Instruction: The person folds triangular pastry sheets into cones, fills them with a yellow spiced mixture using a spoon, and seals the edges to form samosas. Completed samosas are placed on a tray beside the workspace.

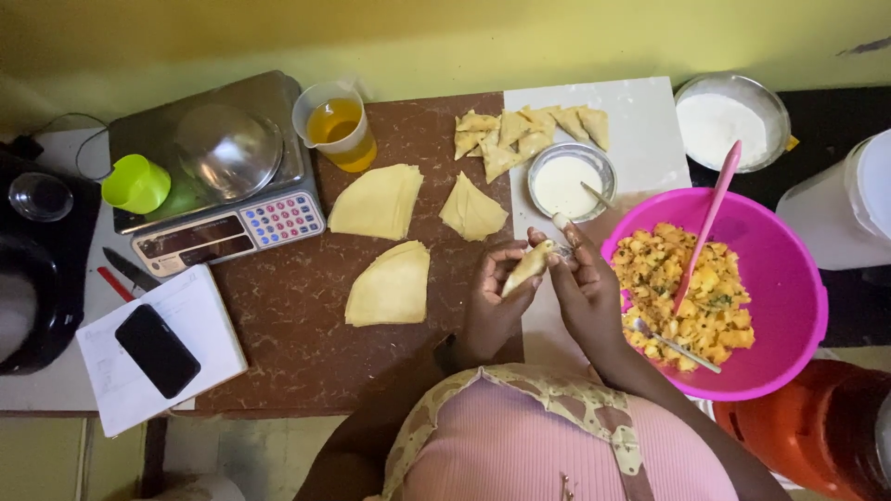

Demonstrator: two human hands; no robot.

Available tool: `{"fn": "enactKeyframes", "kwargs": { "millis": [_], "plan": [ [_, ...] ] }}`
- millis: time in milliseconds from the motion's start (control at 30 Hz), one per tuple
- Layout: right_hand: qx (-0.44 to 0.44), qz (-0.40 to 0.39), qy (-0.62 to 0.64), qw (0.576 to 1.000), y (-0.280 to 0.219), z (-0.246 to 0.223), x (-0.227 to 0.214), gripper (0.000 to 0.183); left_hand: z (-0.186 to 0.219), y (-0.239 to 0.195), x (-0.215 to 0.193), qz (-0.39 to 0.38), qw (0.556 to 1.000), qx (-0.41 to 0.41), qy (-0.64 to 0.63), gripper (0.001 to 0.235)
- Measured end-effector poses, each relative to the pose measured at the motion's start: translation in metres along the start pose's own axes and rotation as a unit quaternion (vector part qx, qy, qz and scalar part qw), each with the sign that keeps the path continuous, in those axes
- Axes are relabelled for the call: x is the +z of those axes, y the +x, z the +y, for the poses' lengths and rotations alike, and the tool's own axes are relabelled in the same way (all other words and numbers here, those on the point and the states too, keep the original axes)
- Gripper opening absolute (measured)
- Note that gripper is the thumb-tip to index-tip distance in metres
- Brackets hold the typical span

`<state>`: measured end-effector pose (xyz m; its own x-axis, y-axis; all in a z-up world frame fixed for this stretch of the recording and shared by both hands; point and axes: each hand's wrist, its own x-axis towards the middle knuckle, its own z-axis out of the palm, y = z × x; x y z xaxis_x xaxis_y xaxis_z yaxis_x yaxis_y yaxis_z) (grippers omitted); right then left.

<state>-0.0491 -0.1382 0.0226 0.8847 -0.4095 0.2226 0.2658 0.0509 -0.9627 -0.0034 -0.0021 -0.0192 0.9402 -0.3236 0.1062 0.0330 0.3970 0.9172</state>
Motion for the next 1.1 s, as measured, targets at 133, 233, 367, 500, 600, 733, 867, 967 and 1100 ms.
{"fn": "enactKeyframes", "kwargs": {
  "millis": [133, 233, 367, 500, 600, 733, 867, 967, 1100],
  "plan": [
    [0.02, -0.008, -0.002, 1.0, -0.003, 0.002, -0.005, 0.051, -0.013, -0.006, -0.013, 0.006, 0.996, -0.07, -0.055, 0.044],
    [0.013, 0.002, -0.012, 1.0, -0.001, 0.013, -0.012, 0.055, 0.001, -0.004, -0.007, 0.003, 0.995, -0.082, -0.055, 0.044],
    [0.022, 0.003, -0.035, 0.999, -0.002, 0.023, -0.017, 0.055, 0.017, -0.003, -0.002, -0.007, 0.993, -0.084, -0.087, 0.041],
    [0.009, -0.003, -0.051, 0.999, -0.003, 0.015, -0.014, 0.056, 0.004, 0.0, -0.012, -0.005, 0.99, -0.096, -0.102, 0.037],
    [0.012, 0.002, -0.089, 0.996, -0.004, 0.003, -0.007, 0.049, 0.007, -0.002, -0.012, -0.007, 0.989, -0.108, -0.104, 0.035],
    [0.003, 0.004, -0.082, 0.997, -0.002, 0.004, -0.007, 0.05, 0.005, -0.001, -0.009, -0.003, 0.986, -0.109, -0.125, 0.034],
    [-0.004, 0.009, -0.11, 0.994, -0.003, 0.004, -0.009, 0.05, 0.001, 0.001, -0.011, 0.014, 0.986, -0.116, -0.116, 0.029],
    [-0.009, 0.015, -0.122, 0.992, -0.002, 0.003, -0.008, 0.048, -0.025, 0.007, -0.023, 0.011, 0.987, -0.119, -0.109, 0.025],
    [-0.008, 0.014, -0.131, 0.991, 0.002, -0.002, -0.013, 0.045, -0.027, 0.012, -0.028, 0.008, 0.981, -0.152, -0.119, 0.032]
  ]
}}
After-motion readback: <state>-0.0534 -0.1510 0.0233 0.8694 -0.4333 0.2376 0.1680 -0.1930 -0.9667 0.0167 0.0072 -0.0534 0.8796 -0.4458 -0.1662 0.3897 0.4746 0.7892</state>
